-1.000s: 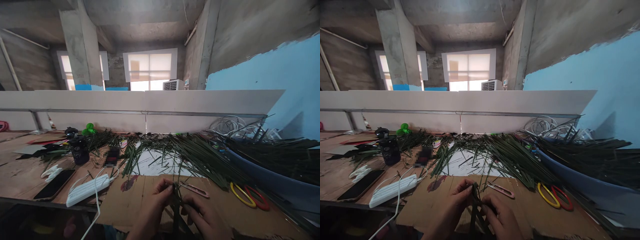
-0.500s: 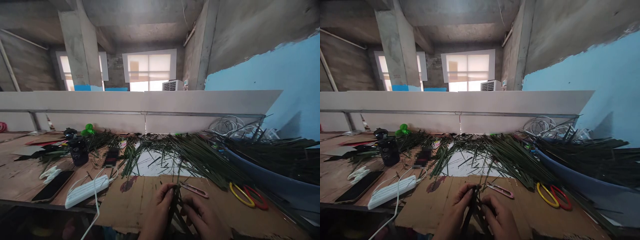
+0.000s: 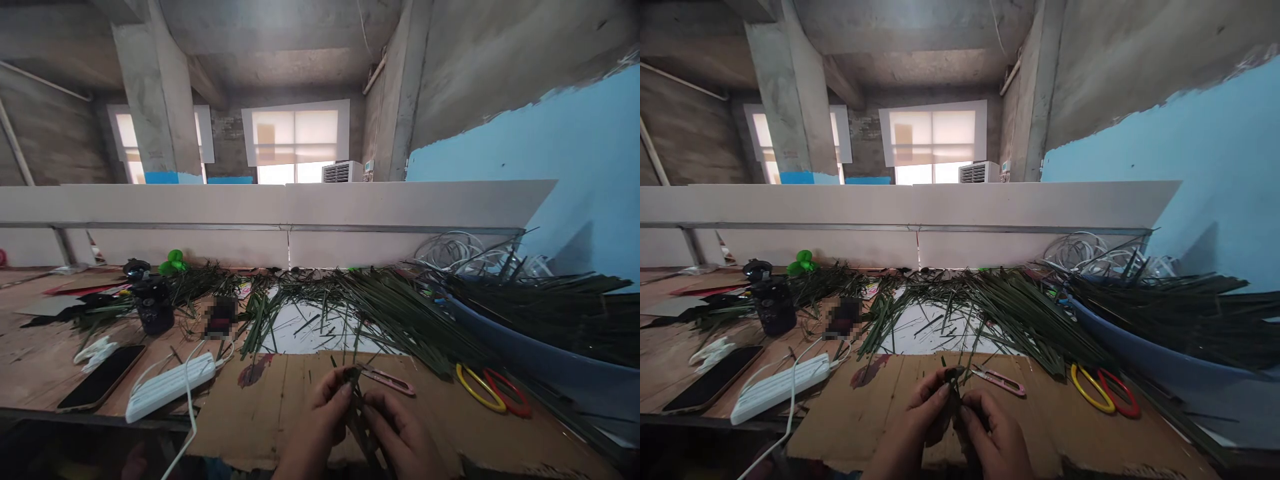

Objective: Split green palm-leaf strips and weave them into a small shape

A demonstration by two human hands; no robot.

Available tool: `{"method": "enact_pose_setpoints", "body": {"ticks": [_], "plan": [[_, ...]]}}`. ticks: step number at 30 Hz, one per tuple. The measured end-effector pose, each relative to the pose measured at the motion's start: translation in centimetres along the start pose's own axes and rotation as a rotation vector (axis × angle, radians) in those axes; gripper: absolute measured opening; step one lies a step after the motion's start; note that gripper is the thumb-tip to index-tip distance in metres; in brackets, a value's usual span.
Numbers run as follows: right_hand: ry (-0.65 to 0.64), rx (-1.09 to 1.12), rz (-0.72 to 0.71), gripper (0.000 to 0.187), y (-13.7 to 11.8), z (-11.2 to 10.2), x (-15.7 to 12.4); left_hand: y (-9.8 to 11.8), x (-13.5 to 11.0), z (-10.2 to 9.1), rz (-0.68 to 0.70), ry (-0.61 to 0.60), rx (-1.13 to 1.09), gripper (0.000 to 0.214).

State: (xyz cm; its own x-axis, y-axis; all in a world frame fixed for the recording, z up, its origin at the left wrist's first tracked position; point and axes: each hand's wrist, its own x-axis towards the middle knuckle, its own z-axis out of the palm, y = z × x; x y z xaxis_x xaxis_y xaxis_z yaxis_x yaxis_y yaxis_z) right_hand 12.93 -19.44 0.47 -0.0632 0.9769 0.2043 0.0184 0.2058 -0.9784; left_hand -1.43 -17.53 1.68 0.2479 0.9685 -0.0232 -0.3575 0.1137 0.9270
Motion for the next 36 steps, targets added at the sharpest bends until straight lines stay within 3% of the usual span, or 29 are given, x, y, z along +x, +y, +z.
{"method": "enact_pose_setpoints", "body": {"ticks": [3,8,16,19,27,31,36], "plan": [[-0.016,0.059,0.015,0.042,0.2,0.0,0.0,-0.2,0.3,0.0,0.034,-0.025,-0.030,0.065],[-0.017,0.053,0.025,0.043,-0.3,0.0,-0.1,0.1,0.0,0.2,0.089,0.035,0.082,0.056],[-0.017,0.101,0.033,0.043,-0.9,-0.1,-0.1,0.1,-0.5,0.0,-0.002,0.015,0.050,0.049],[0.041,0.115,0.010,0.041,-0.9,-0.3,0.0,-0.1,-0.6,-0.3,-0.013,0.029,0.122,0.050],[-0.032,0.114,-0.011,0.038,-0.6,-0.8,0.2,-0.3,-1.1,0.0,0.220,0.042,0.253,0.060],[0.001,0.105,-0.026,0.039,-0.5,-0.7,0.3,-0.6,-1.1,0.2,0.274,0.053,0.330,0.039],[0.012,0.100,-0.034,0.038,-0.4,-0.6,0.2,-0.2,-1.2,0.5,0.326,0.115,0.518,0.032]]}}
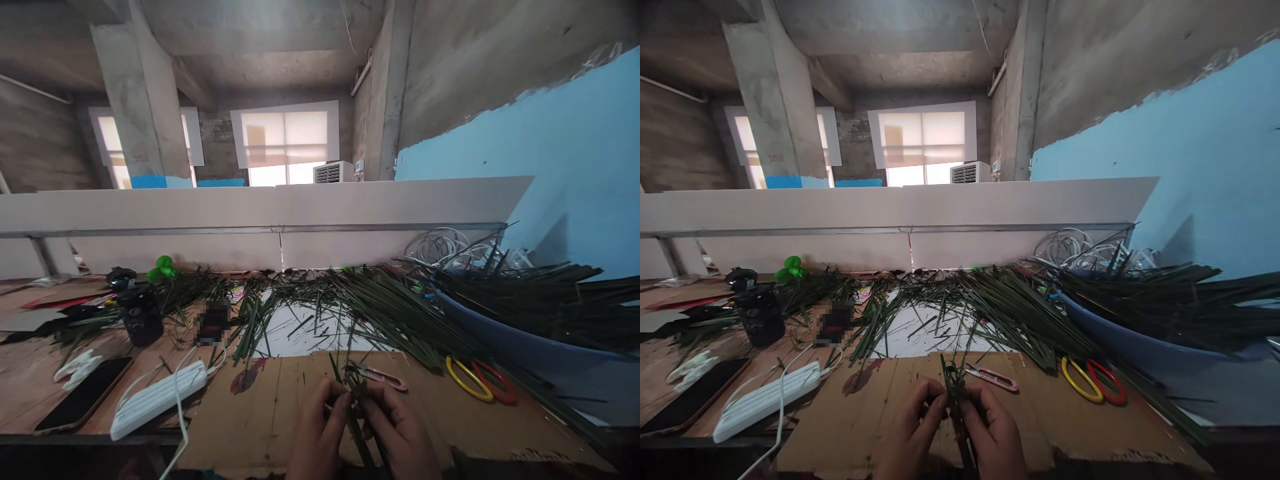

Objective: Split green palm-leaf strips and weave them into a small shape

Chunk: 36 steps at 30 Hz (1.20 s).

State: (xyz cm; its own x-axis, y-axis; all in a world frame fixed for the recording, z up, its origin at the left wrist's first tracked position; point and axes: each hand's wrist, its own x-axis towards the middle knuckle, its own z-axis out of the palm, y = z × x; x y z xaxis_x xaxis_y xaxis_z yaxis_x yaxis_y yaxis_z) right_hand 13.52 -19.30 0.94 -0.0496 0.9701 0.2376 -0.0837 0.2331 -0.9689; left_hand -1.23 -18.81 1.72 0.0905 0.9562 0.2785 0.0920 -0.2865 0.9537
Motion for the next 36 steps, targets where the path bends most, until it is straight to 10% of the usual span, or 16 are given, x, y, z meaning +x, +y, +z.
{"method": "enact_pose_setpoints", "body": {"ticks": [36], "plan": [[0.162,0.076,0.008,0.038,0.4,0.3,0.1,-1.5,-0.2,-0.1,-0.084,-0.072,-0.202,0.039]]}}
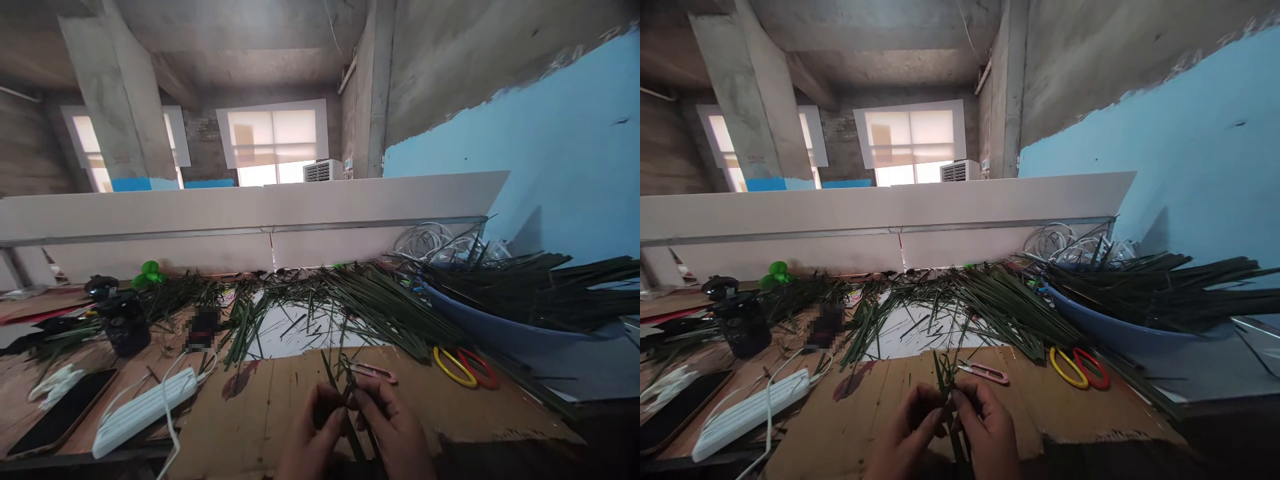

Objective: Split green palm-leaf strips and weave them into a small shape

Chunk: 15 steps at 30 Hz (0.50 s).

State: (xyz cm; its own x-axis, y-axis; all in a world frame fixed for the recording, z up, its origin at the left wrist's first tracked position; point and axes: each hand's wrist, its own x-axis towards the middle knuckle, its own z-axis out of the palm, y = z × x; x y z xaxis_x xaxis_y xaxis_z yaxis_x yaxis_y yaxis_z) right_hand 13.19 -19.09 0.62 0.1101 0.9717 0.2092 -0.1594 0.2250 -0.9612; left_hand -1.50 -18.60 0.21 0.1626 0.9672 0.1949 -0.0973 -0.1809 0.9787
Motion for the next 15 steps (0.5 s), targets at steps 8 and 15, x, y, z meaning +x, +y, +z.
{"method": "enact_pose_setpoints", "body": {"ticks": [8,15], "plan": [[-0.091,-0.060,0.011,0.041,0.3,0.3,-0.4,3.1,0.4,1.5,-0.070,0.180,-0.148,0.049],[-0.063,0.019,0.014,0.038,0.4,0.5,-0.5,2.6,0.4,1.2,-0.079,0.195,-0.158,0.044]]}}
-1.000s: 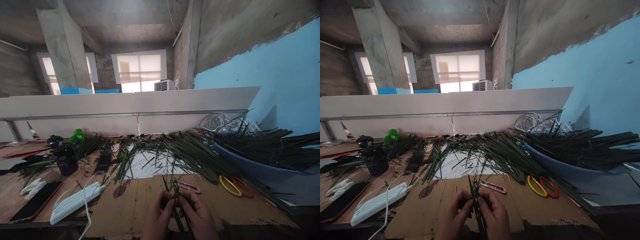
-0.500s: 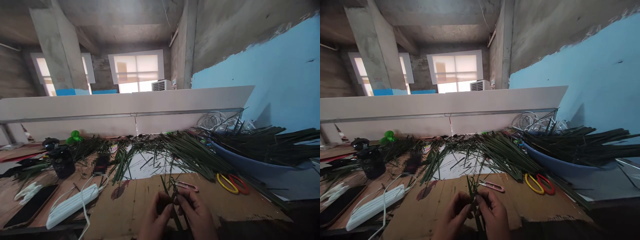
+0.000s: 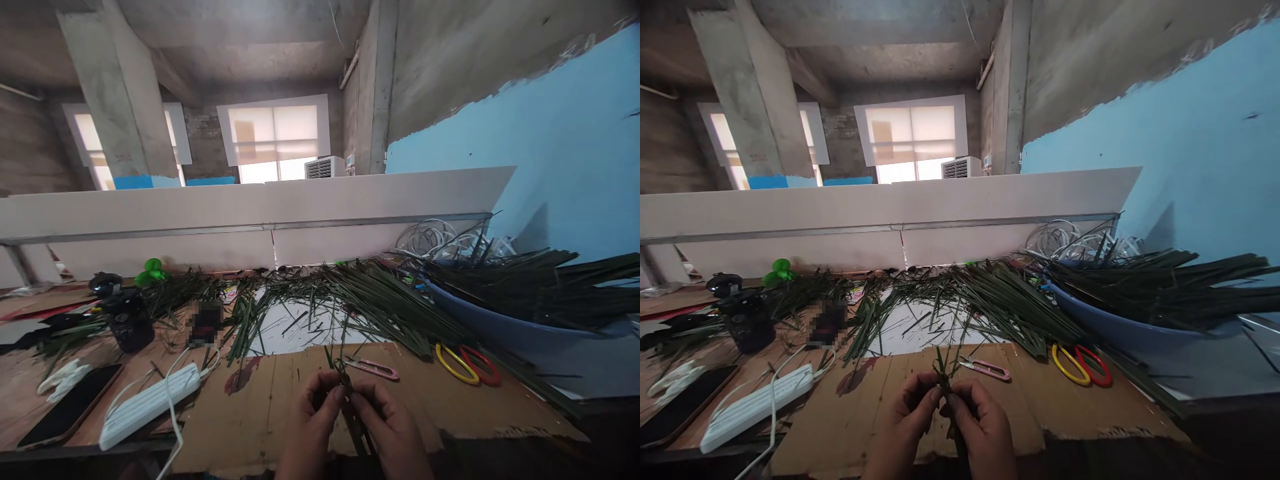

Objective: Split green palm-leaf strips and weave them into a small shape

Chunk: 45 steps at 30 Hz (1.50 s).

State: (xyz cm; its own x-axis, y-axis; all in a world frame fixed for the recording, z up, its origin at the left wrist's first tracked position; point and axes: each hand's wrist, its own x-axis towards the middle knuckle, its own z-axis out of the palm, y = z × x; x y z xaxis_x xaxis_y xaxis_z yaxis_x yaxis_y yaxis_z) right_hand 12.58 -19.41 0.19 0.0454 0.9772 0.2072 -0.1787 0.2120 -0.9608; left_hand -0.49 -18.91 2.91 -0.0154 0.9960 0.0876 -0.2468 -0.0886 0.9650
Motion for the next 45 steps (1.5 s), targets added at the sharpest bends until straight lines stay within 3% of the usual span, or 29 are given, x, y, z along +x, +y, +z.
{"method": "enact_pose_setpoints", "body": {"ticks": [6,12,17,25,37,45], "plan": [[-0.004,0.056,0.032,0.039,-0.1,0.1,0.1,-0.6,0.2,-0.2,-0.016,-0.032,-0.030,0.043],[0.110,0.125,0.013,0.038,-0.1,0.7,-0.2,-1.4,0.3,-0.4,0.067,-0.039,-0.013,0.037],[0.028,0.081,0.038,0.038,-0.4,0.5,-0.2,-0.8,0.0,-0.5,0.083,-0.033,0.037,0.034],[0.046,0.102,0.034,0.040,-1.0,0.9,-0.6,-0.6,0.1,-0.3,0.111,-0.006,0.109,0.034],[-0.024,0.184,0.086,0.040,-0.1,0.5,0.0,-1.4,-0.1,-0.2,0.054,-0.042,-0.041,0.042],[0.041,0.218,0.083,0.040,0.2,0.9,-0.2,-2.7,0.0,-0.5,0.075,-0.100,-0.039,0.039]]}}
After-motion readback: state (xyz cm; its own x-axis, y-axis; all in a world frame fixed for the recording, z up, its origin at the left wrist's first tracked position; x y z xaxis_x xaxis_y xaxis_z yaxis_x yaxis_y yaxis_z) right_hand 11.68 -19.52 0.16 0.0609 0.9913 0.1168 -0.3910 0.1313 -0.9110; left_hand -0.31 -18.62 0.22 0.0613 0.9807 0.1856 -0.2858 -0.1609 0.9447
